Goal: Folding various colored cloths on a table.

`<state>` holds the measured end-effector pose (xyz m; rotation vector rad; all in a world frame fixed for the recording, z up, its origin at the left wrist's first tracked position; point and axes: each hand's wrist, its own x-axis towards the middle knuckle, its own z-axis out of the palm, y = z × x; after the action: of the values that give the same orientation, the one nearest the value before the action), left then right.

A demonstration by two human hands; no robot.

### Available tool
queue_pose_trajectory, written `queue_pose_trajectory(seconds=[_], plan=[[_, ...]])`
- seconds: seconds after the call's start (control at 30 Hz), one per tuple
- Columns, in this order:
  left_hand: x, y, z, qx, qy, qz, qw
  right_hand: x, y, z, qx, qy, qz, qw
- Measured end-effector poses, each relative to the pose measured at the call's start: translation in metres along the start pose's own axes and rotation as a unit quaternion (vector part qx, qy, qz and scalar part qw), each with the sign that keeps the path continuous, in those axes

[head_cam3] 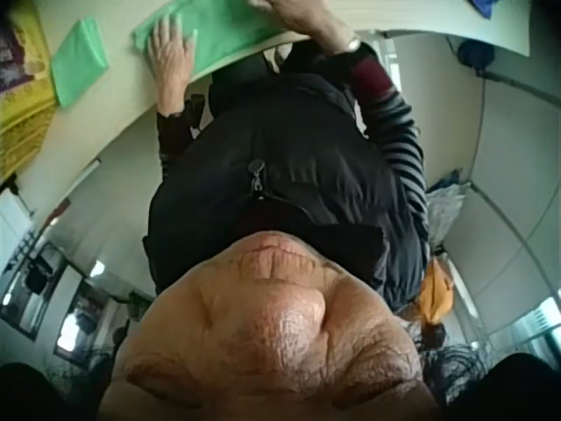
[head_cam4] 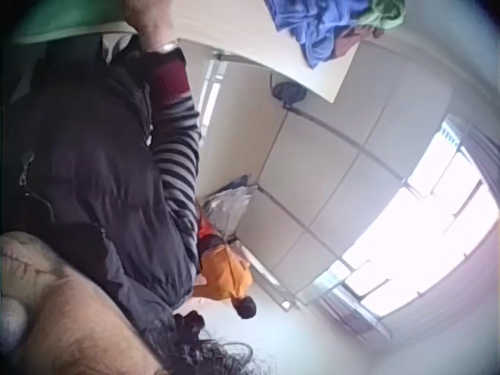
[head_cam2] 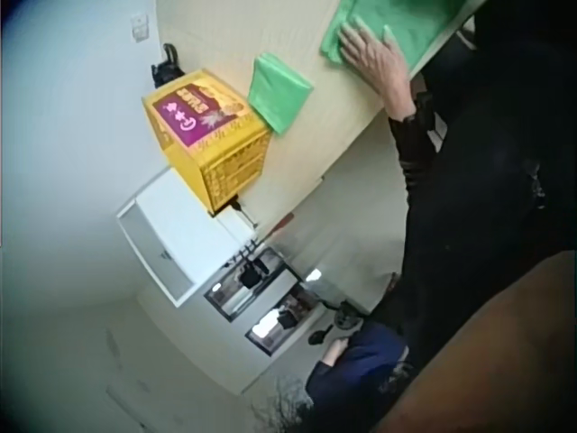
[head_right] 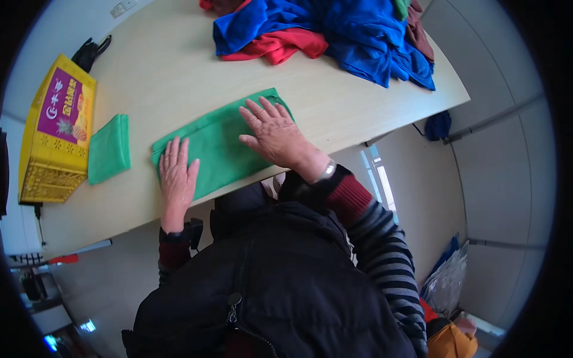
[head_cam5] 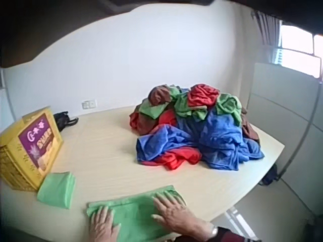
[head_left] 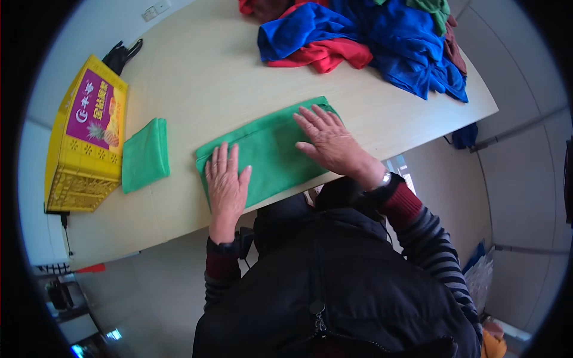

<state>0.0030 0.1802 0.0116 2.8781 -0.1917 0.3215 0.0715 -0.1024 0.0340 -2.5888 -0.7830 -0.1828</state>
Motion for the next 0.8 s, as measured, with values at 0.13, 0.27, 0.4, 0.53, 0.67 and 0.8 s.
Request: queue_pose_trajectory(seconds=[0.13, 0.27, 0.4, 0.53, 0.67, 0.8], plan=[[0.001, -0.007, 0.009, 0.064, -0.007, -0.015, 0.998, 0.018, 0.016, 0.035, -0.089, -0.002, 0.004, 0.996], [-0.011, -0.016, 0.005, 0.083, 0.048, -0.093, 0.991, 0.02, 0.019, 0.041, -0.115, 0.0, 0.015, 0.993], [-0.014, -0.023, -0.004, 0.056, 0.058, -0.248, 0.965, 0.02, 0.014, 0.037, -0.108, -0.008, 0.034, 0.994], [-0.01, -0.023, -0.01, 0.042, 0.007, -0.313, 0.949, 0.015, -0.023, 0.034, -0.117, 0.002, -0.004, 0.993], [-0.006, -0.031, -0.008, -0.186, 0.01, -0.327, 0.926, 0.017, -0.043, 0.052, -0.109, -0.009, -0.033, 0.993], [-0.014, -0.057, -0.016, -0.576, 0.047, -0.294, 0.761, 0.02, -0.046, 0.062, -0.096, -0.008, -0.034, 0.995]])
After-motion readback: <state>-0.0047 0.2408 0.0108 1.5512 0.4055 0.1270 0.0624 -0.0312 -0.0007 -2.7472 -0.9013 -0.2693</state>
